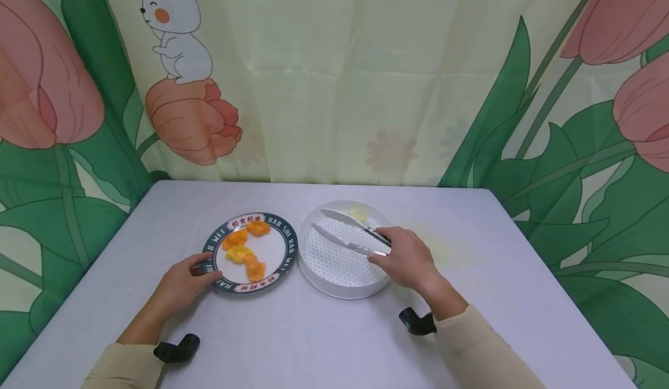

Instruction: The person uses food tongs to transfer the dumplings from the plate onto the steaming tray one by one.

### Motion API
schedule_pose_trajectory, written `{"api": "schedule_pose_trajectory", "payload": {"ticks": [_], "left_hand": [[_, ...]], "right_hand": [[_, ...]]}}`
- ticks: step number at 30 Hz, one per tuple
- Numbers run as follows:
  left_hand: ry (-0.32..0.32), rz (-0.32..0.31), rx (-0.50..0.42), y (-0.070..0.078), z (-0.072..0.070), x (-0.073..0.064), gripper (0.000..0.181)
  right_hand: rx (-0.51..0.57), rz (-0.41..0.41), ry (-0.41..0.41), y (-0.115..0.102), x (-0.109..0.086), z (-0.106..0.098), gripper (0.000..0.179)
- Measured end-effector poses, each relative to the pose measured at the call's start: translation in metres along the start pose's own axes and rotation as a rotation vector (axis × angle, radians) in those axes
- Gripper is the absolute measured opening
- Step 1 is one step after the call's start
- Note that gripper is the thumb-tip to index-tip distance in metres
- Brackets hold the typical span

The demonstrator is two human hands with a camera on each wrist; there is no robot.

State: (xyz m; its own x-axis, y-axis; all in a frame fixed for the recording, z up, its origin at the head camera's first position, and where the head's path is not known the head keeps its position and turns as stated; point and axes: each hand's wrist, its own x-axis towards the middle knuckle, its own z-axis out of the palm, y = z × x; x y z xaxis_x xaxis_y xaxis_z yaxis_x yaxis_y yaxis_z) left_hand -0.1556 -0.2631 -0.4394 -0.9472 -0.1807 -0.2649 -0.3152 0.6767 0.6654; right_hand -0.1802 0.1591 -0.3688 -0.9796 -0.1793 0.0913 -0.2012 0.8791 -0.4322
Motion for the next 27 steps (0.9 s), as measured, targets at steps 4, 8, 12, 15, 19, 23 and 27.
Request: {"api": "schedule_pose_trajectory", "payload": {"ticks": [4, 8, 12, 15, 19, 23, 27], "left_hand": [[-0.002, 0.002, -0.007, 0.0, 0.0, 0.0, 0.079], [-0.001, 0.005, -0.006, 0.001, -0.001, 0.0, 0.078], [0.003, 0.003, -0.004, 0.001, -0.001, 0.0, 0.079], [0.003, 0.001, -0.005, 0.001, -0.001, 0.0, 0.078], [0.003, 0.003, -0.005, 0.0, 0.0, 0.0, 0.078], [0.002, 0.005, -0.005, 0.001, -0.001, 0.0, 0.078], [0.002, 0.001, -0.006, 0.002, -0.001, -0.002, 0.078]], "right_hand": [[-0.009, -0.039, -0.034, -0.015, -0.001, 0.008, 0.059], [-0.001, -0.078, -0.051, -0.026, -0.002, 0.015, 0.058], [0.019, -0.124, -0.067, -0.035, -0.004, 0.02, 0.056], [0.033, -0.16, -0.08, -0.043, -0.006, 0.023, 0.054], [0.03, -0.186, -0.109, -0.052, -0.01, 0.027, 0.055], [0.029, -0.198, -0.145, -0.061, -0.014, 0.032, 0.055], [0.039, -0.205, -0.157, -0.068, -0.019, 0.038, 0.054]]}}
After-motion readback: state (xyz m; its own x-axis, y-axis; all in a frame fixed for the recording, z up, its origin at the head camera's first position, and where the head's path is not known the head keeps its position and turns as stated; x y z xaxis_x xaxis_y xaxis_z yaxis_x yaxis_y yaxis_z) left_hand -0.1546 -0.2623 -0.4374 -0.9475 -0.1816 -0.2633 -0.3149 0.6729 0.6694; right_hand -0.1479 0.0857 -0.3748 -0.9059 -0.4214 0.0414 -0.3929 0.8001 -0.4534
